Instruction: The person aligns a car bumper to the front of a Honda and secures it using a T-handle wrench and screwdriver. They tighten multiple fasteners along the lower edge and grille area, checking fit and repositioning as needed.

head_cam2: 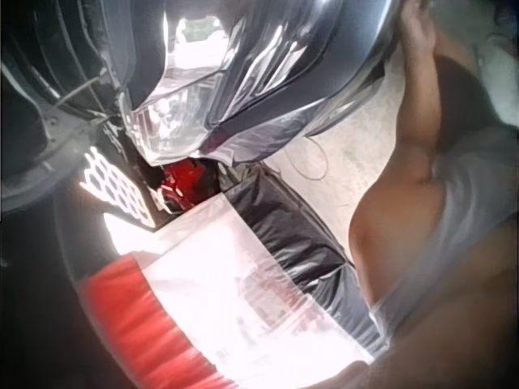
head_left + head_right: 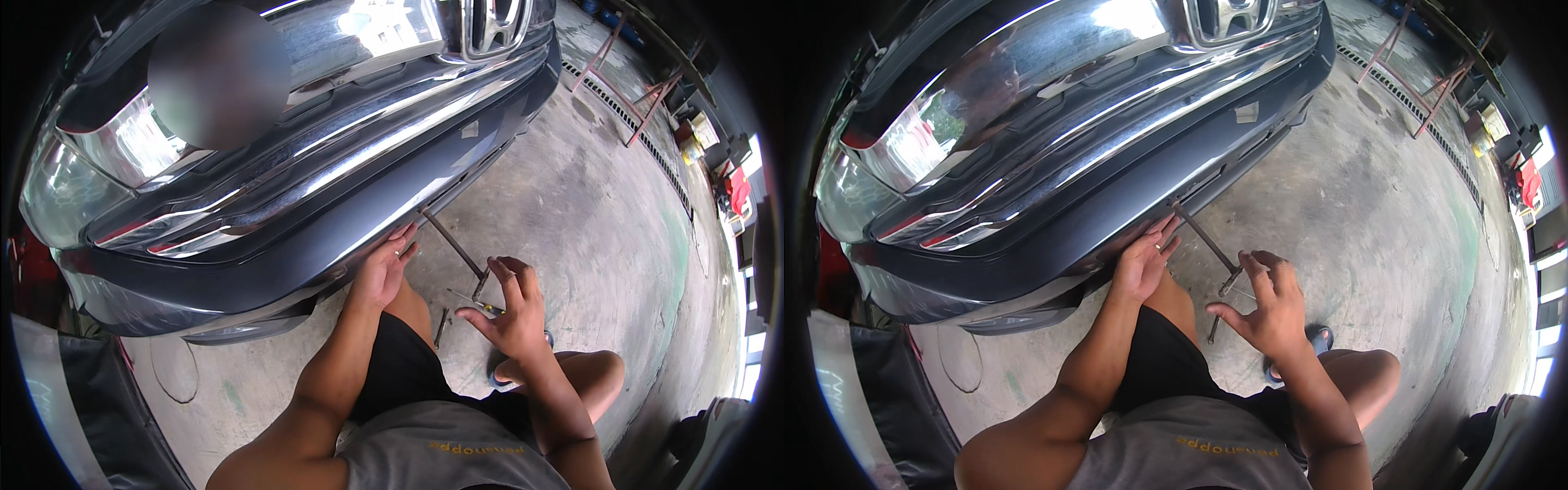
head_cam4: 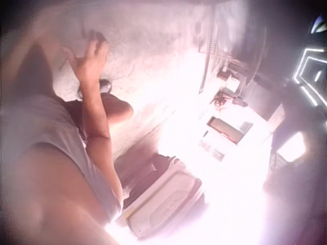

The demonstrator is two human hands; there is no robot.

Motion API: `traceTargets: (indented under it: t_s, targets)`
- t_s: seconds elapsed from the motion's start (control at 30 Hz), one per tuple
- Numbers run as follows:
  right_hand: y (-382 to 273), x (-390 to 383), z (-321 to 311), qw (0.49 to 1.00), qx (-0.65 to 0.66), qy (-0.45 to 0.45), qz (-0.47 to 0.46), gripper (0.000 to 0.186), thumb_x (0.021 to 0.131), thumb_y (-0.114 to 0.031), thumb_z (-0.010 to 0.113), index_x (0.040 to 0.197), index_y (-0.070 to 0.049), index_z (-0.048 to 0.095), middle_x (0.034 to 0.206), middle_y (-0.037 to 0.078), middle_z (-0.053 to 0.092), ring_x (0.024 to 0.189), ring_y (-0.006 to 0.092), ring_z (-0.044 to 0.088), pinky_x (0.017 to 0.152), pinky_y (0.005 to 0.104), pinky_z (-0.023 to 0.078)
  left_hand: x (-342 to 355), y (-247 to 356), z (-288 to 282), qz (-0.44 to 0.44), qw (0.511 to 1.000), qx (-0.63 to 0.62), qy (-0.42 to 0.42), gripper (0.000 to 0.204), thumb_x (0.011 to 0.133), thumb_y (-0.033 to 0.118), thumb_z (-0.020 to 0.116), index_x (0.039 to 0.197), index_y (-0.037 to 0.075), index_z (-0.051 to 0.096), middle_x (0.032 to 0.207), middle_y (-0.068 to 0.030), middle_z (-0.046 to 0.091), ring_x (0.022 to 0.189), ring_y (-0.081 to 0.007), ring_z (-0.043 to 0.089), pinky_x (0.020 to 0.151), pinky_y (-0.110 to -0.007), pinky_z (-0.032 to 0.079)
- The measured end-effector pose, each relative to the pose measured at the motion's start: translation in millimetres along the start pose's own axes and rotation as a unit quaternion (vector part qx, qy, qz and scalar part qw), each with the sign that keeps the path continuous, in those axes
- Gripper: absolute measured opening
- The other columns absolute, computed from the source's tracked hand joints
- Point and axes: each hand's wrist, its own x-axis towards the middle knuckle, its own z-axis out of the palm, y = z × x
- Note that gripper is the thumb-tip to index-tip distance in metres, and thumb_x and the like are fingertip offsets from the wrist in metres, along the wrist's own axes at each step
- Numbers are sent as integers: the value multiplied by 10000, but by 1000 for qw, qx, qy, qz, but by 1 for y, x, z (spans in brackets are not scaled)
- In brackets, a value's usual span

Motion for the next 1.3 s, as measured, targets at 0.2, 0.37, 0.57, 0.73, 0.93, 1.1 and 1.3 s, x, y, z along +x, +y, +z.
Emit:
traceTargets:
  t_s: [0.2, 0.37, 0.57, 0.73, 0.93, 1.1, 1.3]
  targets:
    - [-5, 6, 23, 616, 620, -9, 487, 582, 1026, -403, 739, 1400, -9, 533, 1004, 177, 728, 884, 300, 737, 753, 415, 592, 4, -1, -12, -4, 1000, 3, -8, 404, 1001, 97, 596, 1402, 48, 596, 1547, -129, 590, 1506, -280, 466, 1211, -471, 369]
    - [5, -2, 15, 697, 569, -41, 435, 800, 983, -460, 777, 1557, -41, 408, 1127, 201, 701, 1079, 306, 715, 805, 392, 593, 2, 0, -6, -5, 1000, -25, 12, 377, 996, 34, 617, 1372, 48, 648, 1451, -111, 644, 1454, -271, 525, 1143, -461, 430]
    - [-1, -17, 5, 989, -104, 61, -90, 634, 843, -467, 859, 1383, -196, 668, 1402, 161, 636, 1413, 383, 532, 1176, 610, 361, 0, 0, -2, 0, 1000, -26, 5, 347, 999, 44, 603, 1344, 53, 640, 1463, -116, 638, 1464, -275, 515, 1176, -467, 398]
    - [-18, 27, 23, 966, -223, -58, -114, 263, 921, -414, 752, 1037, -178, 769, 1158, 107, 701, 1249, 300, 627, 1203, 598, 343, 3, -2, -12, 1, 1000, -5, -3, 335, 1004, 72, 582, 1336, 75, 624, 1524, -132, 611, 1497, -292, 484, 1206, -479, 376]
    - [2, 52, 31, 979, -95, -100, -149, 522, 811, -597, 822, 639, -141, 636, 649, 42, 566, 534, 264, 582, 626, 405, 510, -1, 3, -2, -9, 999, -33, 12, 334, 989, 25, 614, 1318, 43, 668, 1391, -94, 675, 1437, -260, 541, 1177, -460, 390]
    - [5, 50, 36, 993, 24, -77, -83, 621, 794, -611, 850, 571, -135, 519, 564, 29, 482, 475, 286, 516, 505, 397, 402, 2, -1, -5, -5, 999, -39, 10, 355, 989, 31, 619, 1341, 40, 664, 1423, -88, 668, 1432, -255, 544, 1170, -458, 393]
    - [9, 47, 39, 993, 52, -97, -49, 543, 824, -559, 854, 659, -135, 557, 586, 39, 550, 528, 308, 582, 529, 402, 441, 1, -1, -3, -15, 998, -38, 40, 394, 1003, 63, 616, 1396, 39, 625, 1446, -92, 659, 1407, -259, 566, 1151, -448, 410]
